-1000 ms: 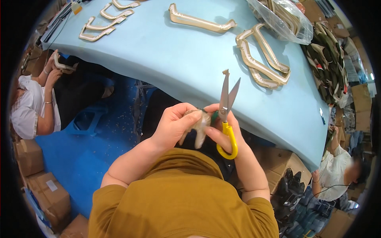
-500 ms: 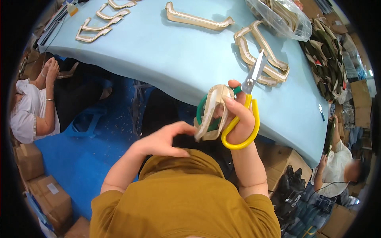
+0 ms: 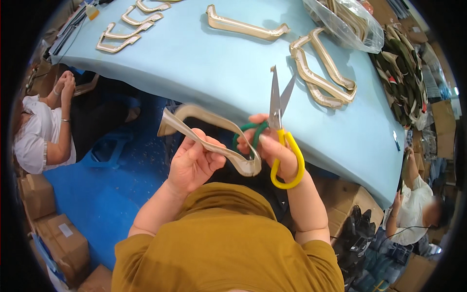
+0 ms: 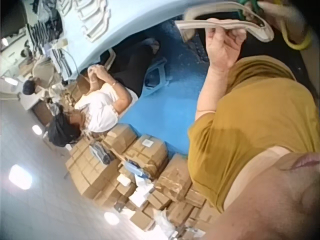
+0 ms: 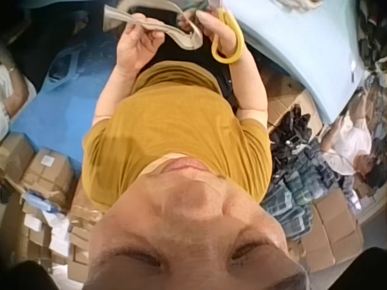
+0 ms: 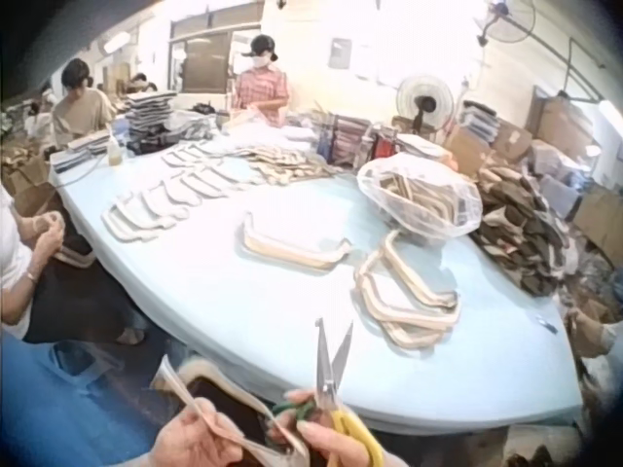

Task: Trim excess material from leather bag handles using scissors.

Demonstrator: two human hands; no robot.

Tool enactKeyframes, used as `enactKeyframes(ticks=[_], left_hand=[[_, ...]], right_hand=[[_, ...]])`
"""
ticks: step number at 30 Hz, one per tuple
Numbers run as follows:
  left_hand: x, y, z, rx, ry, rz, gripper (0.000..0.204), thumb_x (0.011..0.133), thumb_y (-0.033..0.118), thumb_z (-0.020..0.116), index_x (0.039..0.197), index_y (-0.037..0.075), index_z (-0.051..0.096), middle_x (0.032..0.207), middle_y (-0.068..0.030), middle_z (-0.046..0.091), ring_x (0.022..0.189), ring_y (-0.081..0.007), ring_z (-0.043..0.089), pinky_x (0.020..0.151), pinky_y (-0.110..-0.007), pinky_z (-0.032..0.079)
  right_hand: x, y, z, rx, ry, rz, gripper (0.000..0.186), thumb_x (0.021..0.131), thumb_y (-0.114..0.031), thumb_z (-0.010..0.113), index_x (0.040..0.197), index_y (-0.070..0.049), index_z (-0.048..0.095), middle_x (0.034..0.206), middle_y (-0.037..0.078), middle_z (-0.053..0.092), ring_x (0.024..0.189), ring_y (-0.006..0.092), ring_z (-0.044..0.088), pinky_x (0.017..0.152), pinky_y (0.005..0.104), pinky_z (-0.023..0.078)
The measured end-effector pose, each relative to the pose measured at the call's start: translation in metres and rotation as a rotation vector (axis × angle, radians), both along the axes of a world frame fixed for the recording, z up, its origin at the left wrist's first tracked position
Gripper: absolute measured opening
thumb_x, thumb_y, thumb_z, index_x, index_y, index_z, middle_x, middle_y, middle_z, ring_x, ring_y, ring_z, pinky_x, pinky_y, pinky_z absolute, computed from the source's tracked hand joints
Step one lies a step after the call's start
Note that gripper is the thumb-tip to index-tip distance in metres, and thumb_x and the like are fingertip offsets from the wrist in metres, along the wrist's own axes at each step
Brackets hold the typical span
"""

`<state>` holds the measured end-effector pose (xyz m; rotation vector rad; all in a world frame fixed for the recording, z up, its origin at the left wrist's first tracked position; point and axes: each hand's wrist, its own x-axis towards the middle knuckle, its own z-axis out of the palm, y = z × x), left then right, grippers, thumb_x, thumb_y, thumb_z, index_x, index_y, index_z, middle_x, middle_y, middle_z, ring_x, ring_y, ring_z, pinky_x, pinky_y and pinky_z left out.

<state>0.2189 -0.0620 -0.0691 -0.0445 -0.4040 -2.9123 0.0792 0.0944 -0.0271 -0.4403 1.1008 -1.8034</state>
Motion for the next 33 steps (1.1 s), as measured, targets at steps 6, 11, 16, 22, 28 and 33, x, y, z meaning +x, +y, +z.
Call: enactKeyframes(ticks=[6, 11, 16, 22, 28, 33], left_hand=[[0.002, 0.002, -0.008, 0.174, -0.149, -0.004, 0.019, 0.096, 0.017, 0.041, 0.106, 0.007, 0.053, 0.103, -0.0164, 0.061, 0.095, -0.024, 0.061, 0.08, -0.032, 0.053], [0.017, -0.018, -0.005, -0.659, -0.765, -0.147, 0.044, 0.094, 0.036, 0.04, 0.072, 0.002, 0.058, 0.075, -0.013, 0.064, 0.062, -0.0175, 0.06, 0.057, -0.022, 0.046], [0.019, -0.018, 0.036, -1.561, -0.388, 0.813, 0.014, 0.082, 0.009, 0.05, 0.078, 0.0, 0.06, 0.087, -0.0114, 0.061, 0.078, -0.0192, 0.058, 0.069, -0.028, 0.046], [0.006, -0.008, 0.038, -1.621, -0.159, 0.193, 0.016, 0.073, 0.012, 0.068, 0.084, 0.001, 0.064, 0.083, -0.0119, 0.063, 0.077, -0.0232, 0.061, 0.072, -0.031, 0.048], [0.0, -0.005, 0.015, -0.819, -0.347, -0.464, 0.028, 0.084, 0.021, 0.064, 0.105, 0.004, 0.059, 0.094, -0.0025, 0.061, 0.084, -0.0096, 0.056, 0.067, -0.024, 0.047], [-0.005, -0.003, 0.002, -0.683, -0.199, -0.579, 0.026, 0.084, 0.016, 0.058, 0.107, 0.004, 0.056, 0.092, -0.0052, 0.06, 0.082, -0.0131, 0.057, 0.068, -0.027, 0.047]], right_hand=[[0.003, 0.006, 0.004, 0.0, -0.166, 0.016, 0.047, 0.074, -0.01, 0.059, 0.118, -0.003, 0.045, 0.09, 0.01, 0.058, 0.08, 0.0186, 0.059, 0.071, 0.0277, 0.046], [0.0, 0.005, 0.011, 0.122, 0.003, -0.004, 0.042, 0.075, -0.008, 0.059, 0.114, -0.003, 0.047, 0.085, 0.005, 0.053, 0.08, 0.0129, 0.053, 0.071, 0.0236, 0.041], [0.002, -0.006, 0.018, 0.197, 0.271, 0.067, 0.038, 0.077, -0.012, 0.062, 0.111, -0.003, 0.048, 0.081, 0.002, 0.047, 0.075, 0.0081, 0.044, 0.068, 0.0217, 0.037], [0.019, -0.02, 0.016, 0.218, 0.47, 0.08, 0.028, 0.08, 0.0, 0.056, 0.106, -0.006, 0.05, 0.084, -0.001, 0.047, 0.079, 0.007, 0.045, 0.072, 0.0213, 0.039], [0.025, -0.017, 0.019, 0.321, 0.619, 0.034, 0.027, 0.079, -0.002, 0.056, 0.105, -0.008, 0.051, 0.074, -0.002, 0.049, 0.068, 0.0051, 0.045, 0.062, 0.0206, 0.04], [0.025, -0.022, 0.019, 0.262, 0.725, -0.011, 0.024, 0.08, -0.004, 0.058, 0.102, -0.007, 0.052, 0.072, -0.001, 0.05, 0.066, 0.0068, 0.047, 0.062, 0.0217, 0.043]])
